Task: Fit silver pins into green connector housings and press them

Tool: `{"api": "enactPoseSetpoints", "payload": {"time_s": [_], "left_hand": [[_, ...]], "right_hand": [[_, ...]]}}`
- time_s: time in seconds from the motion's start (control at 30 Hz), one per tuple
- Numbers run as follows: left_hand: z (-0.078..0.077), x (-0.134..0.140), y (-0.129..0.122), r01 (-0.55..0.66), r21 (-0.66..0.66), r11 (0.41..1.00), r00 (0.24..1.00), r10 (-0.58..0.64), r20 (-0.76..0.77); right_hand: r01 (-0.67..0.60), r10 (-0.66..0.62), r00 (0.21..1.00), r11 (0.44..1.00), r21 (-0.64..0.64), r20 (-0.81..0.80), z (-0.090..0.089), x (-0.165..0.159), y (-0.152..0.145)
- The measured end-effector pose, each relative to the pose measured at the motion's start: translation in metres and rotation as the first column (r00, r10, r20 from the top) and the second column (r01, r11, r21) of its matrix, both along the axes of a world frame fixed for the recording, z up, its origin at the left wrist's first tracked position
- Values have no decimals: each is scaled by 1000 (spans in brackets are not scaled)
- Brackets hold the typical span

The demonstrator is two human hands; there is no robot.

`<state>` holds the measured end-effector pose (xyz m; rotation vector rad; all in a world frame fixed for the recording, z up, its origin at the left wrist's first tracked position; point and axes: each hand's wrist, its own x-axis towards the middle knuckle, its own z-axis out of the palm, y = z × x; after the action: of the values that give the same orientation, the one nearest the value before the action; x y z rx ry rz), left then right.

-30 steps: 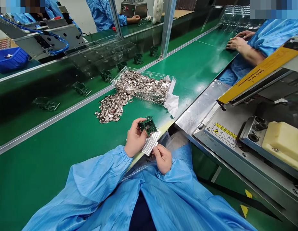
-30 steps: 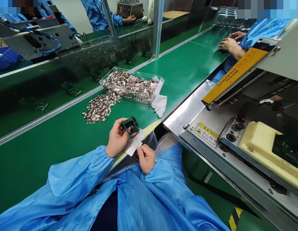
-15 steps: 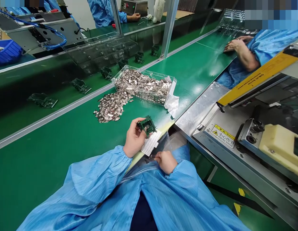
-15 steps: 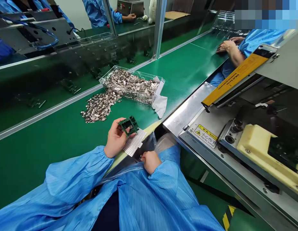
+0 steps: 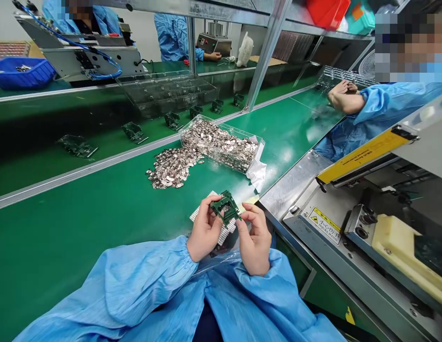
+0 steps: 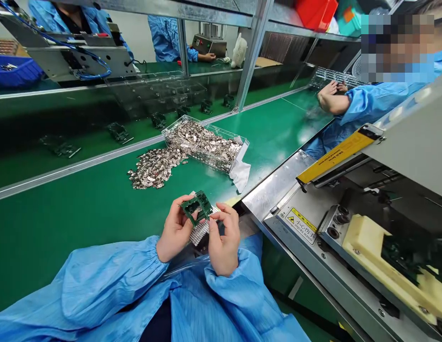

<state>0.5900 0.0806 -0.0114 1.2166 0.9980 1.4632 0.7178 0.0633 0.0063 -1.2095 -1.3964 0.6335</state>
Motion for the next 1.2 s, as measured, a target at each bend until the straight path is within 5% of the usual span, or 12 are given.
{"api": "enactPoseSetpoints", "payload": {"time_s": [0.5, 0.93, 1.07, 1.2], "left_hand": [[2, -1, -6, -17, 33, 999, 996, 20, -90], [2, 1, -12, 6, 45, 999, 995, -1, -103], [2, -1, -9, 43, 34, 998, 998, -41, -56], [10, -6, -11, 135, -22, 991, 986, -136, -97]], "right_hand": [[103, -104, 995, 994, -28, -4, -9, -31, 11], [17, -73, 900, 991, -131, -431, -16, -37, 11], [-78, 15, 873, 991, -110, -487, -13, -27, 10], [-296, 276, 930, 954, -48, -243, 4, 7, 2]]}}
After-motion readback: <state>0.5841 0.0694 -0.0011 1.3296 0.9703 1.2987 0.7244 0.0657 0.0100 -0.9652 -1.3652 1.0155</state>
